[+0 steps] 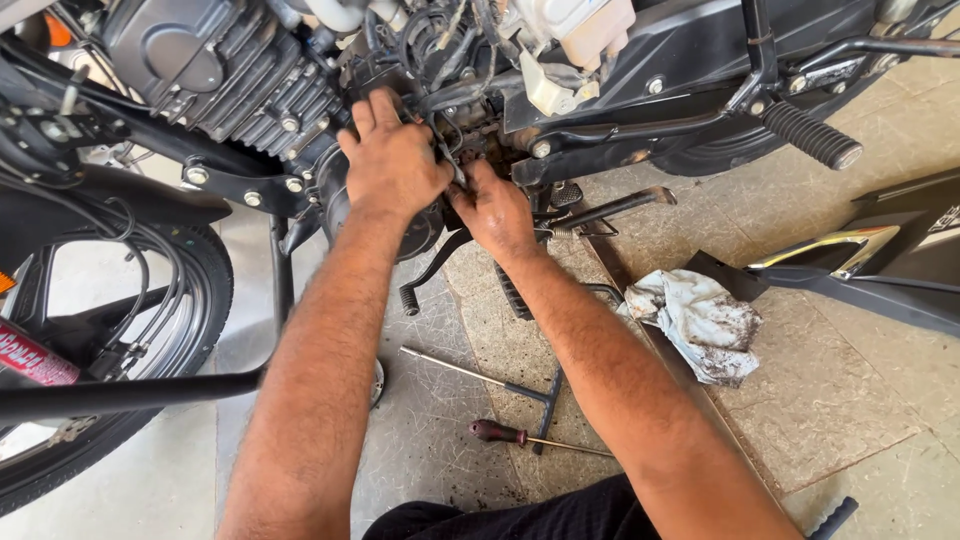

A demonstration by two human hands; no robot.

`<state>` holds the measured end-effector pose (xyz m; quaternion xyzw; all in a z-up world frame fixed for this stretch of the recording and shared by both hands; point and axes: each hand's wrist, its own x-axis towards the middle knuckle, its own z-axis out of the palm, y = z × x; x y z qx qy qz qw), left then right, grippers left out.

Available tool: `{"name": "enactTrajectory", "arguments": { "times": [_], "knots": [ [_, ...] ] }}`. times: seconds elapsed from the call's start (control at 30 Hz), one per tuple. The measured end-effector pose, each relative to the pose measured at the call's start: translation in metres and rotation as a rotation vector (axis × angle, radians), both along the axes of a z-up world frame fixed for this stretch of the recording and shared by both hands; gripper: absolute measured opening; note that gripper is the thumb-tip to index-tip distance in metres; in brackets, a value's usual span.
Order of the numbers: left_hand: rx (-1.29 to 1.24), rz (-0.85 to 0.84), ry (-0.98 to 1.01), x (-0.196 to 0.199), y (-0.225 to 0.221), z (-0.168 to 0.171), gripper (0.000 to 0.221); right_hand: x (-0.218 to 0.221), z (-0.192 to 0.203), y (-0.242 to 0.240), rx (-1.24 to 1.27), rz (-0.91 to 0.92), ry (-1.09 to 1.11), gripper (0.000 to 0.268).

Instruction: The person sits on the floor beside a motorcycle and fits a black engine side cover onto the crankcase, threading and tightening its bolts with a T-handle socket wrench. They then lift a plastic side fairing panel and press it into place on the bike's lower body.

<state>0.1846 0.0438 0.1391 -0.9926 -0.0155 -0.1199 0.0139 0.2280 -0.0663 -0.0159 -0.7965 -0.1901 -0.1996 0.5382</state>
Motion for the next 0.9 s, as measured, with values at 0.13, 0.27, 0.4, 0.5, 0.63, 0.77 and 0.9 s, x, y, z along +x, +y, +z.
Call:
{"name": "enactTrajectory", "arguments": {
  "times": [0.13, 0.27, 0.4, 0.5, 0.63, 0.77, 0.9],
  "knots": [
    [-0.043, -0.013, 0.053, 0.010, 0.004, 0.002, 0.037, -0.008, 0.016, 0.000, -0.110, -0.024, 0.142, 0.032],
    [-0.129, -0.113, 0.001, 0.014, 0.013, -0.003, 0.028, -0.011, 0.021, 0.004, -0.183, -0.039, 0.208, 0.036],
    [-0.115, -0.162, -0.063, 0.015, 0.012, -0.008, 0.031, -0.009, 0.020, 0.009, -0.128, -0.034, 0.207, 0.038],
    [0.010, -0.248, -0.151, 0.021, 0.015, -0.018, 0.031, -0.016, 0.025, 0.011, -0.138, -0.086, 0.282, 0.036],
    [-0.080, -0.283, -0.172, 0.021, 0.019, -0.018, 0.039, -0.023, 0.031, 0.010, 0.029, -0.108, 0.305, 0.029],
    [-0.276, -0.400, -0.205, 0.029, 0.036, -0.025, 0.034, -0.024, 0.026, 0.013, 0.171, -0.059, 0.386, 0.019],
    [-0.341, -0.419, -0.174, 0.022, 0.039, -0.013, 0.025, -0.020, 0.019, 0.014, 0.225, -0.057, 0.078, 0.014]
  ]
}}
